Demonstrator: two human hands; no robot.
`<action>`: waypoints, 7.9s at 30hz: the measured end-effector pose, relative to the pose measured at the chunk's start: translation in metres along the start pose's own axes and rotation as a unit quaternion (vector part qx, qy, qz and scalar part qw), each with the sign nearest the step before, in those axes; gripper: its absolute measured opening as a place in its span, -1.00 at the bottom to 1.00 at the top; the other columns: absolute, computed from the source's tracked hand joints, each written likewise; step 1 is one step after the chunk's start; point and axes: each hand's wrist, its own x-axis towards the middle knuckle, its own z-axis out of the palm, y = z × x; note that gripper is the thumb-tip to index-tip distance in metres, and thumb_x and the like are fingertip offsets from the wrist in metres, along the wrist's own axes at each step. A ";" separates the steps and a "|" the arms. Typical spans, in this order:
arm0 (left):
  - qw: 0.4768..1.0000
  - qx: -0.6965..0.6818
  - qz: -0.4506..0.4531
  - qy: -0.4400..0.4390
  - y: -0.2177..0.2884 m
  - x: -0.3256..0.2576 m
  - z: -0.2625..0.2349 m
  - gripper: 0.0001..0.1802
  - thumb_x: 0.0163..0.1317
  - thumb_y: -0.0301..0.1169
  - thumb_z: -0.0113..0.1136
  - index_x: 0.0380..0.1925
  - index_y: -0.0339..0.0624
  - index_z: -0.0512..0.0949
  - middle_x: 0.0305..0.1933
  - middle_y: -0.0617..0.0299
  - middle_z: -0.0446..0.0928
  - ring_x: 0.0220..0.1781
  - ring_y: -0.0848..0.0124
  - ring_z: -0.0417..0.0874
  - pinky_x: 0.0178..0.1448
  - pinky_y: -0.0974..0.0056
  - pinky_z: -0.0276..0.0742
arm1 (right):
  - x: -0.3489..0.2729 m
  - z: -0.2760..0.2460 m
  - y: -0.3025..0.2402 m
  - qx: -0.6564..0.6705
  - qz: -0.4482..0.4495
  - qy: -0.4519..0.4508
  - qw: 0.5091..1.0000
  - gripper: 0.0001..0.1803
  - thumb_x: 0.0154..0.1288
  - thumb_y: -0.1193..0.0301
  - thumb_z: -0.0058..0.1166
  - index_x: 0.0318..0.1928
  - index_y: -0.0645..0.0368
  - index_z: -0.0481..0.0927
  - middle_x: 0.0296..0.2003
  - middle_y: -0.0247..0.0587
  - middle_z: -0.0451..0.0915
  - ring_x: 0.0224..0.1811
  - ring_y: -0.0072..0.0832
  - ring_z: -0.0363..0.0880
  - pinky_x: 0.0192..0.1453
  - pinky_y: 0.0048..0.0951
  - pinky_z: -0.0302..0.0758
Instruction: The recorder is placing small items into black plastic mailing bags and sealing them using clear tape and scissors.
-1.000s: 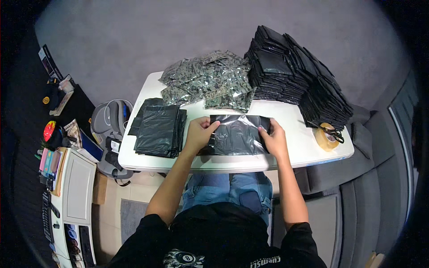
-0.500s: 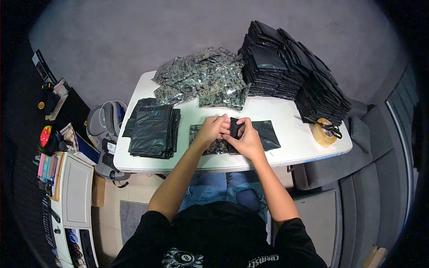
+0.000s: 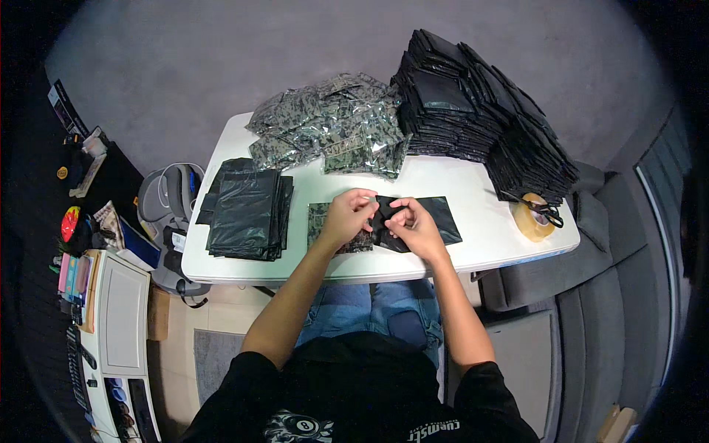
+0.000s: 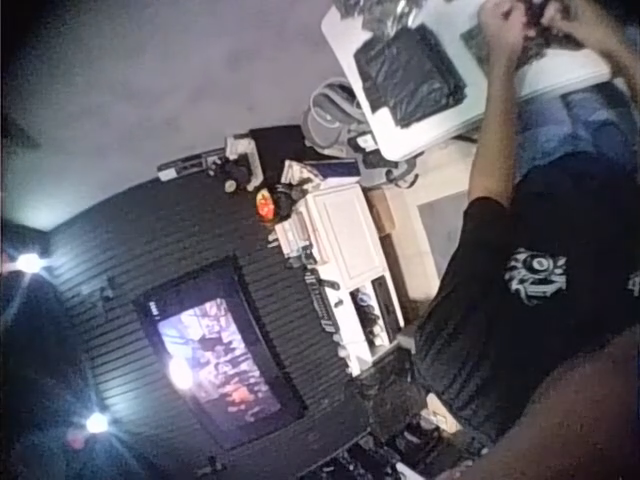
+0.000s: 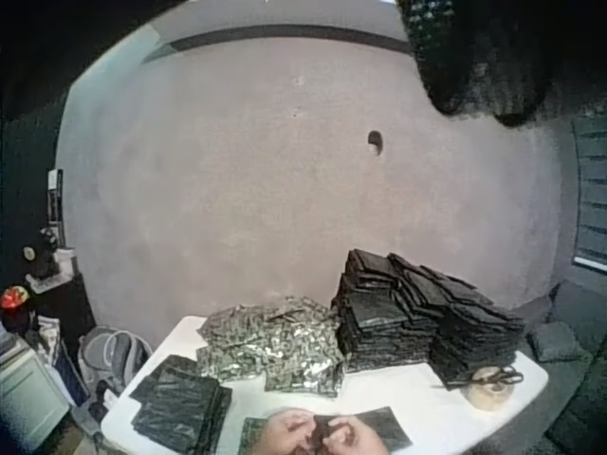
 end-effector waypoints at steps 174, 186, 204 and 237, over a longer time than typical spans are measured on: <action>0.990 -0.102 0.013 0.096 0.057 -0.079 0.000 -0.66 0.53 -0.31 0.31 0.10 -0.37 0.66 -0.03 0.23 0.73 -0.07 0.49 0.71 0.09 0.30 0.66 | -0.018 0.064 -0.076 -0.196 -0.275 0.137 0.931 -0.73 0.37 0.67 0.24 0.06 0.29 0.65 -0.34 -0.21 0.55 -0.35 -0.46 0.58 -0.19 -0.43 0.57; 0.997 0.036 -0.023 0.059 0.064 -0.071 -0.001 -0.60 0.65 -0.20 0.15 0.12 -0.36 0.66 -0.04 0.23 0.73 -0.10 0.52 0.69 0.04 0.31 0.64 | -0.011 0.059 -0.070 -0.205 -0.292 0.158 0.921 -0.72 0.37 0.66 0.25 0.06 0.28 0.57 -0.34 -0.18 0.59 -0.32 -0.39 0.62 -0.12 -0.38 0.61; 0.960 -0.189 -0.008 0.205 0.042 -0.062 0.031 -0.63 0.68 -0.19 0.08 0.06 -0.33 0.63 -0.10 0.22 0.70 -0.17 0.47 0.70 -0.05 0.27 0.63 | -0.017 0.072 -0.069 -0.236 -0.322 0.107 0.911 -0.71 0.33 0.68 0.22 0.03 0.23 0.56 -0.31 -0.06 0.54 -0.30 -0.15 0.62 -0.16 -0.20 0.59; 0.974 -0.124 0.000 0.189 0.058 -0.041 0.027 -0.67 0.67 -0.27 0.02 -0.14 -0.30 0.64 -0.23 0.28 0.64 -0.23 0.54 0.59 -0.14 0.30 0.54 | -0.014 0.065 -0.079 -0.250 -0.281 0.044 0.926 -0.64 0.39 0.67 0.21 0.15 0.20 0.51 -0.26 -0.07 0.57 -0.23 -0.13 0.64 -0.06 -0.22 0.62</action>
